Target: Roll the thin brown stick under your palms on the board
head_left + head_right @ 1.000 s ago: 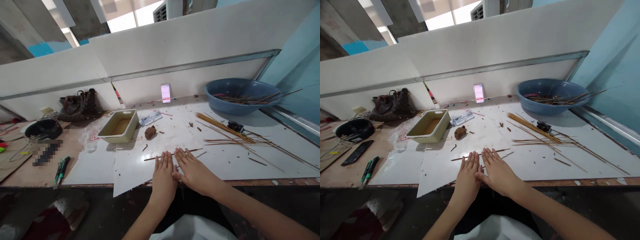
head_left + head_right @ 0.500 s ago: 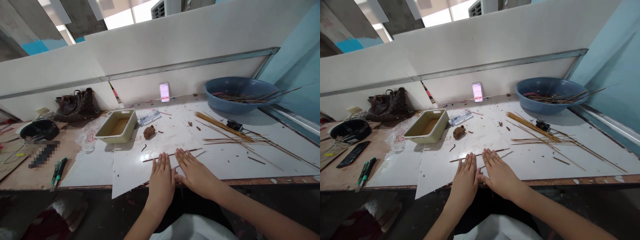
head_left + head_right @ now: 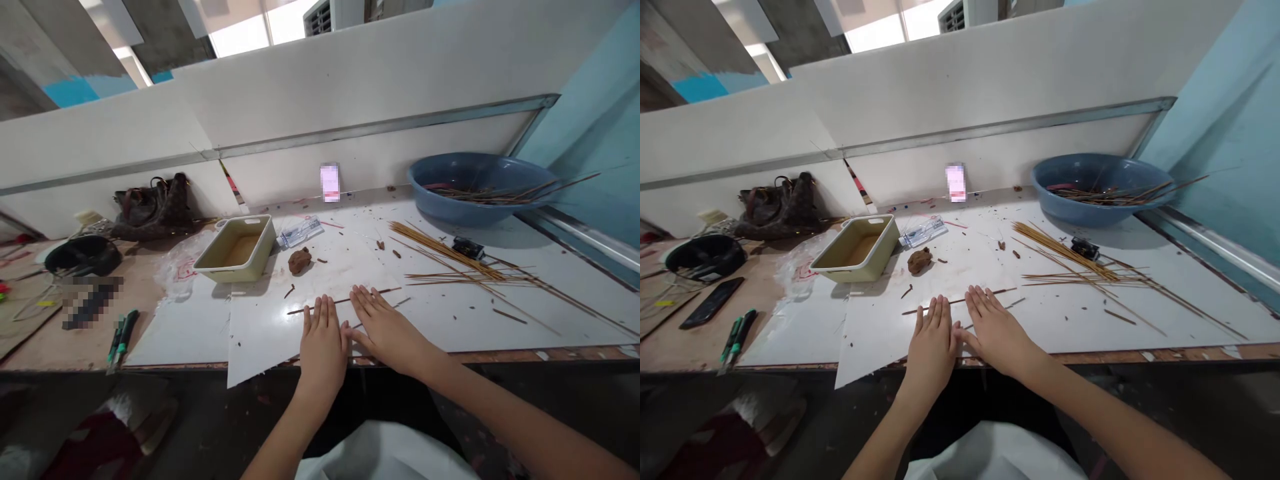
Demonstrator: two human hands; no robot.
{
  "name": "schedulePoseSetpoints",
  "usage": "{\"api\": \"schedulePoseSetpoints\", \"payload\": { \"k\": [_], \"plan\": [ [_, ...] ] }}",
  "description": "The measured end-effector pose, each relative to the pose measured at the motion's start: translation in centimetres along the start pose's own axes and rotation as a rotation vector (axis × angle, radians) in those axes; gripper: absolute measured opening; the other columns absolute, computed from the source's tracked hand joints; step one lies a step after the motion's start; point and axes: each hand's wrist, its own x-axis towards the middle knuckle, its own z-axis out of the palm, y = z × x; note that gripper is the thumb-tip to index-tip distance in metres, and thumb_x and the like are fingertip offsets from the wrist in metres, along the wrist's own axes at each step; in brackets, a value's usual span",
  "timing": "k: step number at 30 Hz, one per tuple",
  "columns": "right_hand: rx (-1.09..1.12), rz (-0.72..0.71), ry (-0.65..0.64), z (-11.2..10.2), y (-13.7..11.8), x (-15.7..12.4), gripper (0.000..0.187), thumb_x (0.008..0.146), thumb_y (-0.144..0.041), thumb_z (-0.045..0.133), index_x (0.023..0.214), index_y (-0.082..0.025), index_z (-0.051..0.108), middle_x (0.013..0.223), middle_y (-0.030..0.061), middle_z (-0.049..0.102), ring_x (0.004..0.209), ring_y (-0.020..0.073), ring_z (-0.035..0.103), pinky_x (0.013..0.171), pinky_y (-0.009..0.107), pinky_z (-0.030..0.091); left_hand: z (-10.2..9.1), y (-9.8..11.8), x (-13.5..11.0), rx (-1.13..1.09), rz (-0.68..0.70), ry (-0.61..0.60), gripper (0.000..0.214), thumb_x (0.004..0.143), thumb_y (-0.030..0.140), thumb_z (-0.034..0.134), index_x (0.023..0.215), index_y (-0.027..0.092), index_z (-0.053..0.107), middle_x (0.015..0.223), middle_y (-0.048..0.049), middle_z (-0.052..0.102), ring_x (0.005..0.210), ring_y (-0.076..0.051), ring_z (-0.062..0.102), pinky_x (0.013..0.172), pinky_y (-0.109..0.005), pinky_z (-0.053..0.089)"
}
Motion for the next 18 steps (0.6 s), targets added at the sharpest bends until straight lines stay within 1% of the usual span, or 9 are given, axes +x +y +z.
{"api": "schedulePoseSetpoints", "payload": {
  "k": [3,5,7,10,12,13,15,18],
  "plan": [
    [-0.015,-0.023,0.025,0.2,-0.8,-2.4,0.082,0.113,-0.061,0.033,0.168,0.0,0.033,0.172,0.0255,0.033,0.163,0.0319,0.029,0.133,0.054,0.03,-0.2,0.2,-2.4,0.003,0.041,0.017,0.057,0.114,0.032,0.034,0.163,0.004,0.045,0.169,-0.0195,0.047,0.16,-0.031,0.041,0.132,-0.055,0.034],
    [-0.024,-0.02,0.014,0.2,-0.9,-2.8,0.083,0.112,-0.061,0.034,0.167,0.001,0.036,0.172,0.0262,0.033,0.163,0.0327,0.031,0.133,0.053,0.03,-0.4,0.1,-2.8,-0.004,0.053,0.011,0.056,0.115,0.033,0.033,0.163,0.006,0.045,0.168,-0.0175,0.048,0.16,-0.029,0.041,0.133,-0.054,0.032],
    [-0.027,-0.008,-0.01,0.0,-0.7,-2.0,0.085,0.112,-0.063,0.032,0.165,0.004,0.037,0.171,0.028,0.032,0.163,0.0338,0.031,0.133,0.053,0.029,-0.6,-0.2,-1.9,-0.012,0.043,0.0,0.055,0.115,0.033,0.032,0.162,0.007,0.047,0.167,-0.0175,0.05,0.159,-0.03,0.042,0.133,-0.055,0.032],
    [-0.031,0.025,-0.045,-0.4,0.2,0.8,0.089,0.112,-0.065,0.028,0.164,0.007,0.037,0.171,0.03,0.031,0.163,0.0348,0.027,0.134,0.054,0.026,-0.7,-0.5,0.9,-0.017,-0.007,-0.029,0.056,0.114,0.032,0.033,0.159,0.004,0.05,0.166,-0.0207,0.051,0.159,-0.032,0.043,0.132,-0.056,0.032],
    [-0.03,0.046,-0.061,-0.6,0.7,2.3,0.089,0.112,-0.065,0.026,0.164,0.007,0.037,0.171,0.0301,0.031,0.163,0.0348,0.027,0.135,0.054,0.024,-0.6,-0.7,2.5,-0.02,-0.038,-0.046,0.056,0.114,0.032,0.033,0.158,0.002,0.05,0.165,-0.0228,0.05,0.158,-0.033,0.043,0.132,-0.056,0.031],
    [-0.026,0.051,-0.065,-0.7,0.9,2.7,0.088,0.112,-0.065,0.026,0.164,0.006,0.037,0.171,0.0297,0.032,0.163,0.0347,0.028,0.135,0.054,0.024,-0.5,-0.7,2.8,-0.021,-0.047,-0.047,0.057,0.114,0.032,0.033,0.158,0.001,0.05,0.165,-0.0236,0.05,0.158,-0.033,0.044,0.132,-0.056,0.031],
    [-0.017,0.047,-0.062,-0.7,0.9,2.5,0.087,0.112,-0.064,0.027,0.164,0.004,0.038,0.171,0.0294,0.034,0.162,0.0349,0.03,0.134,0.055,0.025,-0.3,-0.7,2.5,-0.021,-0.048,-0.031,0.057,0.113,0.032,0.034,0.159,0.001,0.05,0.165,-0.024,0.05,0.158,-0.034,0.045,0.132,-0.057,0.031],
    [-0.009,0.022,-0.032,-0.5,0.5,0.3,0.085,0.112,-0.063,0.031,0.166,0.002,0.037,0.17,0.0281,0.035,0.161,0.0353,0.033,0.132,0.055,0.03,0.1,-0.9,0.2,-0.028,-0.016,0.016,0.056,0.112,0.03,0.038,0.162,0.006,0.046,0.166,-0.0216,0.049,0.158,-0.033,0.043,0.131,-0.058,0.034]
  ]
}}
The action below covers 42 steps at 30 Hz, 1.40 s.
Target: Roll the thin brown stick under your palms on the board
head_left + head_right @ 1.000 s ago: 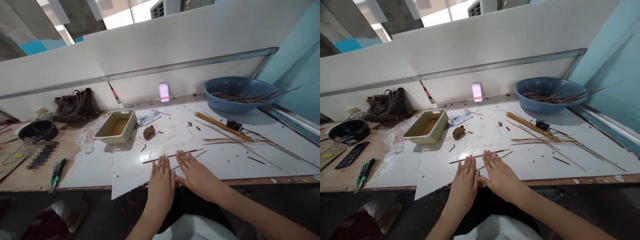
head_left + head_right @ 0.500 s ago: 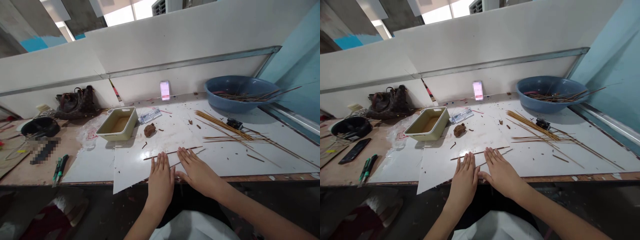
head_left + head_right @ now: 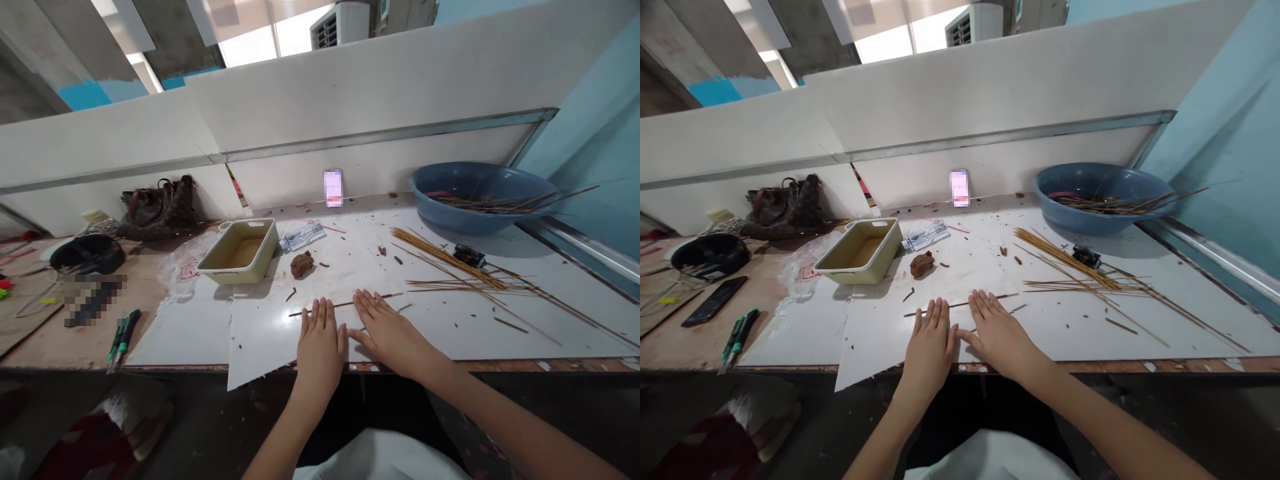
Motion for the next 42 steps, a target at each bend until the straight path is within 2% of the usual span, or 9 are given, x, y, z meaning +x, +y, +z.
{"api": "schedulePoseSetpoints", "payload": {
  "k": [4,11,13,16,21,29,37,39,42],
  "plan": [
    [0.001,-0.04,0.009,0.1,-0.2,-2.0,0.081,0.113,-0.061,0.031,0.166,0.0,0.038,0.169,0.027,0.039,0.16,0.034,0.036,0.13,0.055,0.035,0.0,-0.8,-2.0,-0.032,0.055,-0.006,0.055,0.113,0.029,0.036,0.165,0.012,0.043,0.168,-0.0165,0.049,0.159,-0.028,0.042,0.131,-0.055,0.035],
    [-0.028,0.027,-0.04,-0.1,1.4,2.4,0.088,0.111,-0.066,0.026,0.167,0.003,0.035,0.17,0.0292,0.037,0.162,0.0361,0.032,0.133,0.056,0.027,-0.4,-0.8,2.4,-0.018,-0.03,-0.041,0.056,0.113,0.032,0.038,0.158,0.0,0.049,0.165,-0.0228,0.051,0.159,-0.032,0.043,0.133,-0.056,0.03],
    [-0.03,0.03,-0.036,0.0,1.4,2.5,0.089,0.112,-0.065,0.024,0.167,0.003,0.033,0.17,0.0291,0.036,0.162,0.0357,0.031,0.133,0.056,0.027,-0.4,-0.6,2.5,-0.018,-0.039,-0.028,0.056,0.113,0.031,0.037,0.158,-0.001,0.05,0.164,-0.0234,0.051,0.158,-0.033,0.044,0.133,-0.057,0.03],
    [-0.051,0.021,-0.013,0.6,0.6,0.4,0.091,0.112,-0.066,0.024,0.164,0.008,0.037,0.169,0.0316,0.036,0.161,0.0368,0.033,0.133,0.055,0.03,-0.4,-0.5,0.3,-0.006,-0.011,0.016,0.054,0.112,0.028,0.038,0.159,0.005,0.049,0.165,-0.0206,0.052,0.158,-0.032,0.044,0.132,-0.058,0.032],
    [-0.057,0.025,0.047,1.5,-0.3,-2.6,0.087,0.111,-0.065,0.03,0.165,0.002,0.039,0.17,0.0286,0.037,0.16,0.036,0.036,0.131,0.054,0.034,-0.6,-1.1,-2.8,0.001,0.051,0.014,0.055,0.112,0.028,0.037,0.164,0.012,0.045,0.167,-0.0166,0.05,0.158,-0.029,0.045,0.133,-0.06,0.03],
    [-0.084,0.088,-0.093,-0.8,1.0,3.1,0.092,0.112,-0.065,0.026,0.162,0.012,0.036,0.169,0.0334,0.032,0.162,0.0367,0.03,0.134,0.052,0.025,-0.2,-1.1,2.4,-0.001,-0.085,0.009,0.058,0.112,0.033,0.036,0.159,0.003,0.05,0.163,-0.0246,0.052,0.158,-0.035,0.044,0.132,-0.062,0.028],
    [-0.079,-0.007,0.02,1.2,0.6,-2.9,0.087,0.112,-0.065,0.026,0.165,0.003,0.038,0.17,0.0296,0.035,0.16,0.0368,0.036,0.13,0.056,0.036,-0.4,-1.1,-3.6,0.012,-0.019,0.048,0.057,0.112,0.031,0.037,0.166,0.011,0.041,0.168,-0.0175,0.048,0.16,-0.03,0.042,0.132,-0.06,0.031],
    [-0.072,-0.016,0.004,1.0,1.1,-2.4,0.087,0.112,-0.065,0.025,0.165,0.003,0.038,0.17,0.03,0.036,0.16,0.0371,0.037,0.13,0.057,0.035,-0.5,-1.3,-3.2,0.022,-0.028,0.036,0.057,0.112,0.031,0.037,0.165,0.011,0.043,0.168,-0.0177,0.048,0.159,-0.03,0.043,0.133,-0.06,0.031],
    [-0.053,0.016,-0.044,0.2,2.0,0.4,0.091,0.111,-0.067,0.023,0.164,0.006,0.037,0.169,0.0317,0.036,0.161,0.0379,0.034,0.132,0.057,0.03,-0.7,-1.5,-0.4,0.039,-0.069,0.0,0.057,0.112,0.031,0.036,0.16,0.004,0.049,0.165,-0.023,0.05,0.157,-0.033,0.045,0.132,-0.062,0.03]
  ]
}}
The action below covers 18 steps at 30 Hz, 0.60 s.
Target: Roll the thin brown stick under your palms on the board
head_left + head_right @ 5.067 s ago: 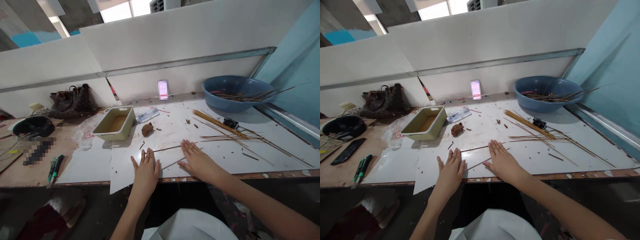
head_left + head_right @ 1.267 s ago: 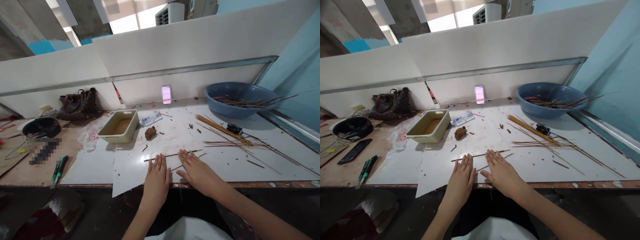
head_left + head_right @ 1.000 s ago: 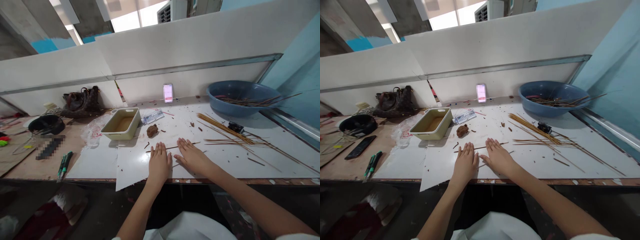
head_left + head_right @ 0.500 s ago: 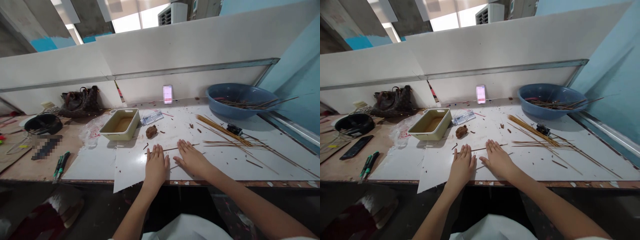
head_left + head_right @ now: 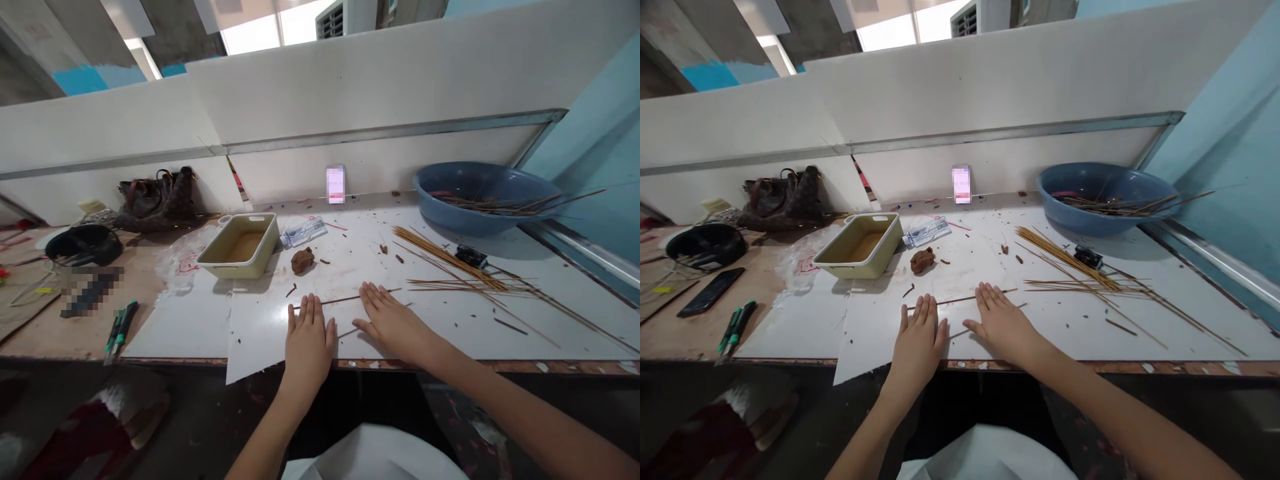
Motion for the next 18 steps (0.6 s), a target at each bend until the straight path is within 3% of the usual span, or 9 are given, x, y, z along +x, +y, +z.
{"api": "schedulePoseSetpoints", "payload": {
  "k": [4,12,14,18],
  "plan": [
    [0.02,0.032,-0.014,-0.3,0.6,2.0,0.092,0.111,-0.068,0.022,0.167,0.004,0.032,0.171,0.0295,0.034,0.163,0.0359,0.029,0.134,0.055,0.026,-0.2,0.0,2.1,0.013,-0.016,-0.014,0.059,0.112,0.032,0.034,0.158,0.0,0.05,0.163,-0.0256,0.051,0.157,-0.035,0.044,0.132,-0.061,0.029],
    [-0.029,-0.011,0.074,1.3,-1.2,-4.0,0.091,0.111,-0.067,0.028,0.166,0.005,0.036,0.17,0.0308,0.035,0.16,0.0382,0.037,0.13,0.055,0.035,-0.1,-0.6,-4.1,0.0,0.046,0.002,0.057,0.114,0.033,0.032,0.165,0.008,0.043,0.169,-0.0181,0.047,0.16,-0.029,0.042,0.133,-0.057,0.032],
    [-0.034,-0.016,0.046,0.8,-0.9,-3.4,0.091,0.111,-0.067,0.025,0.164,0.005,0.038,0.17,0.0313,0.035,0.16,0.0378,0.037,0.131,0.054,0.034,0.0,-0.7,-3.6,0.002,0.039,-0.007,0.058,0.114,0.034,0.032,0.164,0.007,0.044,0.168,-0.0193,0.047,0.159,-0.03,0.042,0.132,-0.058,0.033],
    [-0.007,0.018,-0.021,-0.5,0.5,0.5,0.092,0.111,-0.067,0.023,0.164,0.007,0.037,0.17,0.032,0.035,0.162,0.0372,0.032,0.133,0.053,0.029,-0.1,-0.6,0.3,0.011,-0.002,-0.038,0.059,0.113,0.033,0.034,0.159,-0.001,0.048,0.166,-0.0254,0.048,0.159,-0.035,0.042,0.131,-0.059,0.033]
  ]
}}
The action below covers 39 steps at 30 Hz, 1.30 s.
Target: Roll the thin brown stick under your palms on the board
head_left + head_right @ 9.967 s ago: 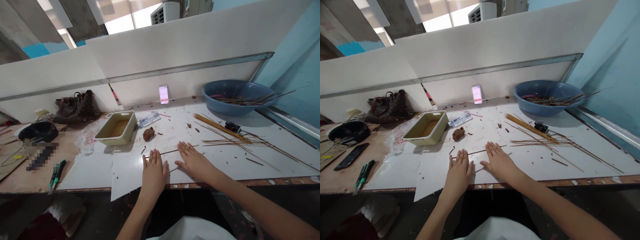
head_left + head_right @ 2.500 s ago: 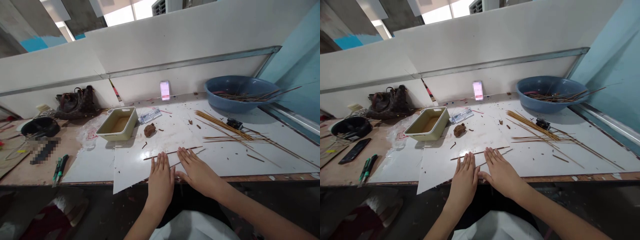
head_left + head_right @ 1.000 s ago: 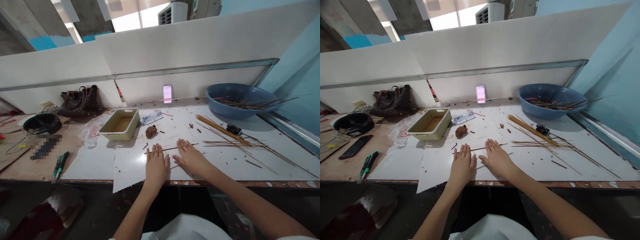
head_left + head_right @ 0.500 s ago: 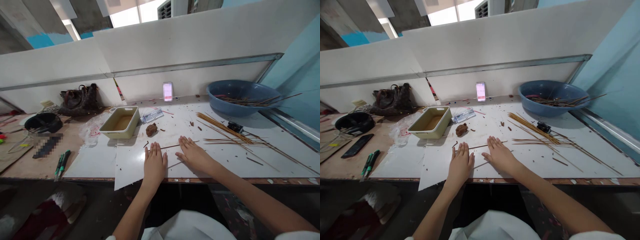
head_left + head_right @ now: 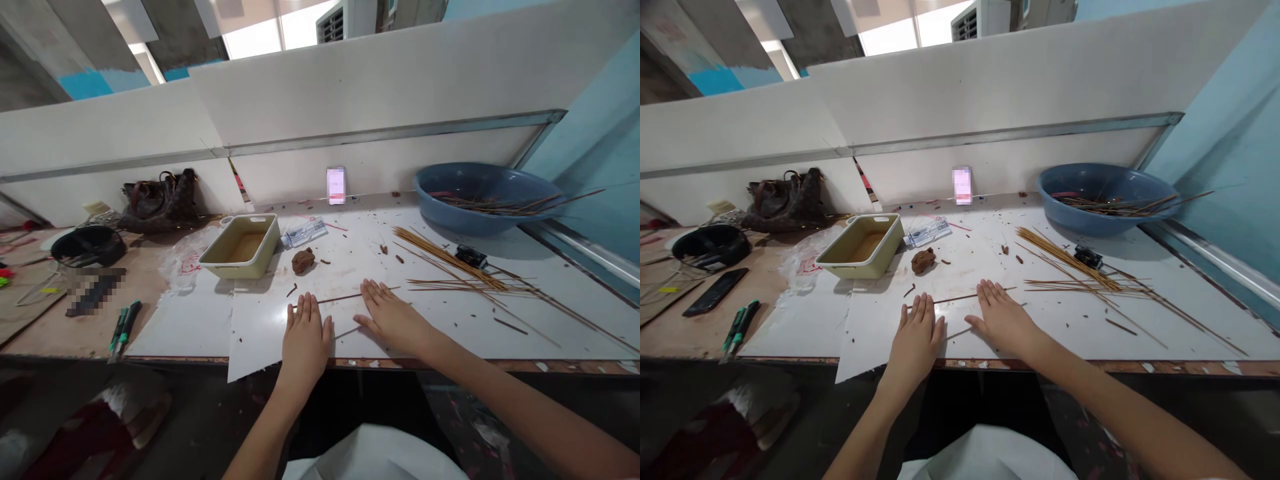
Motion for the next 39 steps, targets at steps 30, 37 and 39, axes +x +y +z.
{"api": "schedulePoseSetpoints", "payload": {
  "k": [30,37,39],
  "plan": [
    [-0.061,-0.073,0.114,2.0,1.1,-3.3,0.085,0.113,-0.061,0.027,0.17,0.002,0.027,0.169,0.0294,0.039,0.159,0.0364,0.039,0.131,0.054,0.033,-0.2,-1.2,-3.2,-0.108,0.033,-0.046,0.056,0.115,0.034,0.03,0.162,0.008,0.044,0.171,-0.0187,0.042,0.162,-0.029,0.036,0.133,-0.057,0.031],
    [-0.039,-0.026,0.001,-0.5,2.2,1.0,0.087,0.112,-0.065,0.023,0.166,0.002,0.037,0.168,0.0284,0.041,0.16,0.0358,0.036,0.133,0.053,0.029,-0.6,-0.9,1.6,-0.056,-0.026,-0.036,0.055,0.112,0.031,0.035,0.157,0.003,0.052,0.164,-0.0254,0.051,0.159,-0.035,0.043,0.131,-0.063,0.03],
    [-0.048,-0.028,0.022,-0.2,1.9,0.3,0.087,0.112,-0.064,0.023,0.166,0.002,0.037,0.168,0.0282,0.042,0.16,0.0355,0.036,0.133,0.053,0.029,-0.3,-0.7,1.0,-0.042,-0.023,-0.006,0.055,0.112,0.031,0.036,0.158,0.004,0.051,0.163,-0.0247,0.052,0.158,-0.035,0.043,0.131,-0.062,0.031]
  ]
}}
